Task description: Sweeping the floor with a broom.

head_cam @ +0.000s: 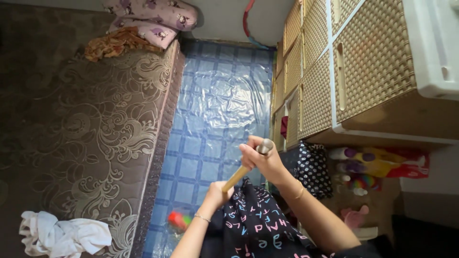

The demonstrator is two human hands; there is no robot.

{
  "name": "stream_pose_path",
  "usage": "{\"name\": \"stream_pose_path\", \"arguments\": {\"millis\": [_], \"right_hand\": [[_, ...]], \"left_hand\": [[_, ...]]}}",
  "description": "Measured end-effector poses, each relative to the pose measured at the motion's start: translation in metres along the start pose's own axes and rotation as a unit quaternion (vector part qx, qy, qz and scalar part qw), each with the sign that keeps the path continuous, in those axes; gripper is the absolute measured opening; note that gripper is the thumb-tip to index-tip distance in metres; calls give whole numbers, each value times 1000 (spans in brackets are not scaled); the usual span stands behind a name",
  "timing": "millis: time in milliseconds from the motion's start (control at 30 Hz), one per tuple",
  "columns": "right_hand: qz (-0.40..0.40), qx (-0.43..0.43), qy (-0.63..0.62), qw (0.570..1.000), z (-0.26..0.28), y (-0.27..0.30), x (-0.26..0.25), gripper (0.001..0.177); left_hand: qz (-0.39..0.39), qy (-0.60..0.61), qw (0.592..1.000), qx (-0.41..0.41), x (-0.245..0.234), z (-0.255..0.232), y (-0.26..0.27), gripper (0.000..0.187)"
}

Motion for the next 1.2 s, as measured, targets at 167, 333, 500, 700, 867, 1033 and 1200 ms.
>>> {"name": "stream_pose_path", "arguments": {"millis": [167,333,500,700,867,1033,1200], "right_hand": [[-66,9,46,997,12,12,-29,32],[-62,-127,63,988,119,59,-20,34],[105,-296,211,926,184,109,48,32],[159,-228,346,896,137,73,73,31],[72,-158,338,925,138,52,28,25],[78,-117,88,986,130,33,2,34],[25,-3,-9,1000,48,-20,-13,35]], "left_hand": [[73,1,997,-4,10,-15,-5,17],[41,43,990,127,-22,-123,-48,16],[-22,73,973,217,-21,-176,-88,33],[-103,110,968,198,-13,-140,-149,32],[-87,82,970,212,-17,-137,-153,27],[29,12,984,176,-28,-110,-104,16],[41,15,997,65,-15,-14,-64,16]]}}
Point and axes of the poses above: each hand's wrist, its own y-axis away from the middle knuckle, its own x-axis out of the palm, z = x × y, the point moved 7 cm from there along -y, towards the middle knuckle, and after that the axes turned 9 degrees about x, right-handed, at the moved point
